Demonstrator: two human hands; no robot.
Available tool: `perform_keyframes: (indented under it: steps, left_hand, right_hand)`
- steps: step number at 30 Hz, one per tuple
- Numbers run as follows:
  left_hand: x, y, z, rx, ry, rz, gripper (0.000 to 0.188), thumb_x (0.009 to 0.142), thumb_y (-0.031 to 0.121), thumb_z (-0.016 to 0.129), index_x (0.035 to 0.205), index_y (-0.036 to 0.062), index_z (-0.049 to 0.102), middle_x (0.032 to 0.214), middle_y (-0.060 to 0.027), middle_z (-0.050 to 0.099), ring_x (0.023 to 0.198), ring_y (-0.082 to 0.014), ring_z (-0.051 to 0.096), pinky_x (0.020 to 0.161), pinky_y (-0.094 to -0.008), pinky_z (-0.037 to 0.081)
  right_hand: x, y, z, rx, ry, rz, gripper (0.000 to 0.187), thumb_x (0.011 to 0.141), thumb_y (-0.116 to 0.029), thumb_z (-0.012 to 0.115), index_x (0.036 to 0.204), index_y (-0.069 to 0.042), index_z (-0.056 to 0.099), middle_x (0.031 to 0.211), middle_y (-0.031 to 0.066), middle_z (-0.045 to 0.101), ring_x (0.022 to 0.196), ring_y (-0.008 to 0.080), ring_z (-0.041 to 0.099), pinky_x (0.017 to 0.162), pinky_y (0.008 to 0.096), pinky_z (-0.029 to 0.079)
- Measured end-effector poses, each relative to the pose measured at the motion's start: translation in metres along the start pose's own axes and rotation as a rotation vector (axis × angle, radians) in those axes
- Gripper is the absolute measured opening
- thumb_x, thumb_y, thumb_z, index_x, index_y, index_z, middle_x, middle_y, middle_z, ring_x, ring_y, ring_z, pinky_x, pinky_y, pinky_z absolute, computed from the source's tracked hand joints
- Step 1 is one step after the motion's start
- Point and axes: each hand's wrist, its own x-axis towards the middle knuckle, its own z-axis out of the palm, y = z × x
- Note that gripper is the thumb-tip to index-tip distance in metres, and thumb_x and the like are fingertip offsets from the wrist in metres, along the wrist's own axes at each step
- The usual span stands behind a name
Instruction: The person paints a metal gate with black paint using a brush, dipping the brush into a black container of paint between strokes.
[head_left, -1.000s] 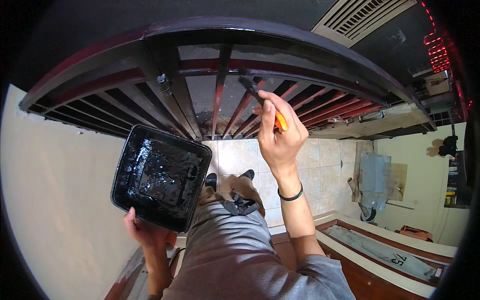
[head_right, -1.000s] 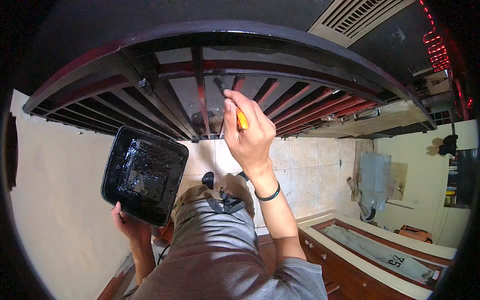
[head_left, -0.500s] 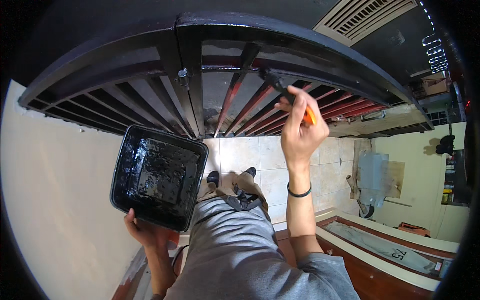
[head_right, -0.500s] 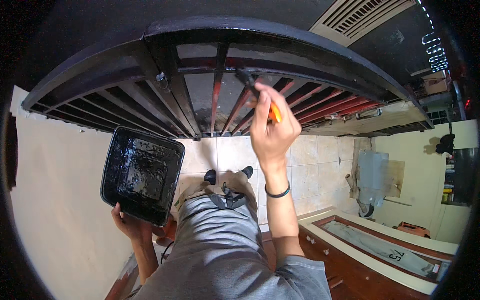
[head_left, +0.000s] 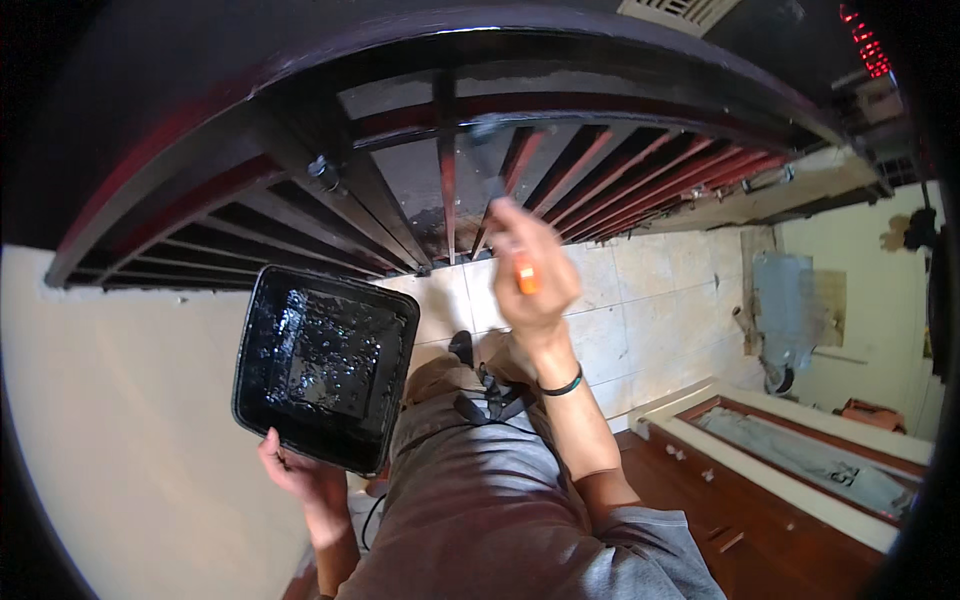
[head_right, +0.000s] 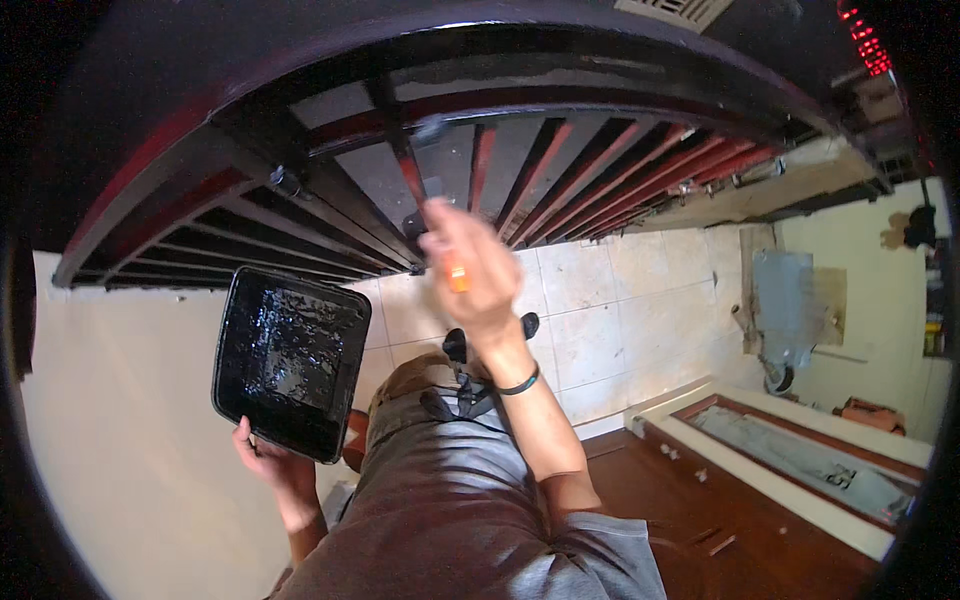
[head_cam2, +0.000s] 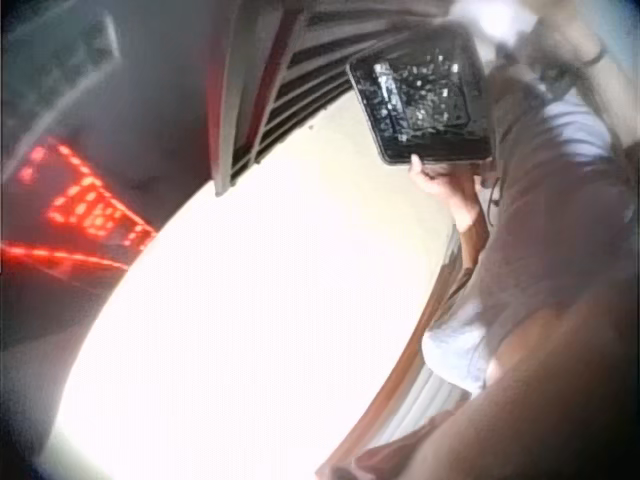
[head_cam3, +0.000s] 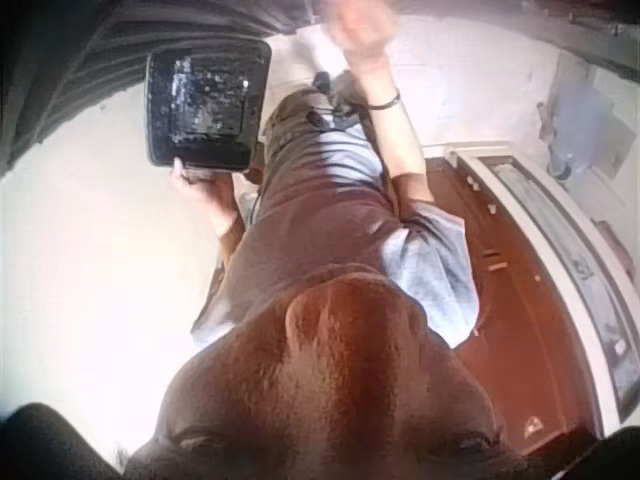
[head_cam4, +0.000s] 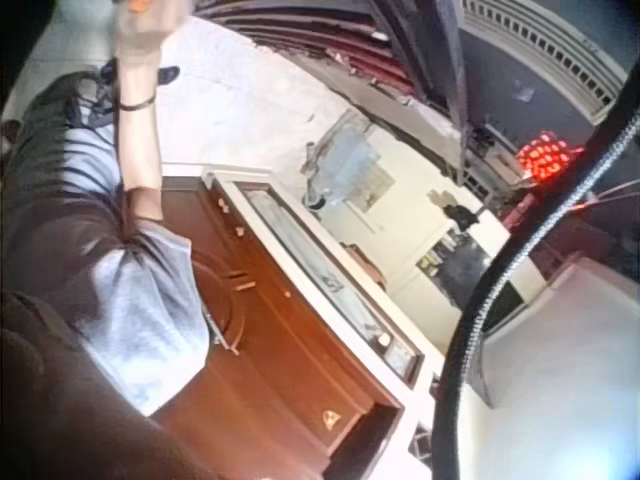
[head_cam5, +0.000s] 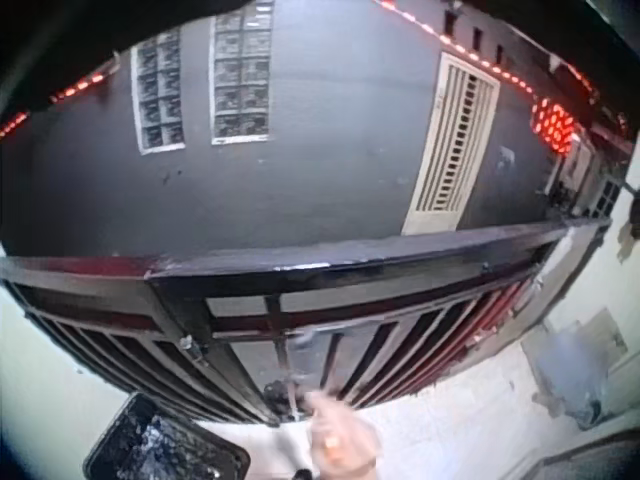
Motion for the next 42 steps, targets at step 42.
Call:
perform_keyframes:
  steps: [42]
  left_hand:
    - [-0.023,-0.028,0.03,0.353,0.075,-0.054,0.066,0.088,0.053,0.065,0.137,0.0071,0.06,0.135,-0.0104,0.064,0.125,-0.0312,0.059,0.109,-0.0461,0.047]
  right_hand:
    - [-0.03,0.101,-0.048,0.119,0.189,0.092,0.039,0.087,-0.011,0.08,0.126,-0.007,0.072,0.116,0.0143,0.076,0.09,0.0285,0.077,0.077,0.0327,0.062]
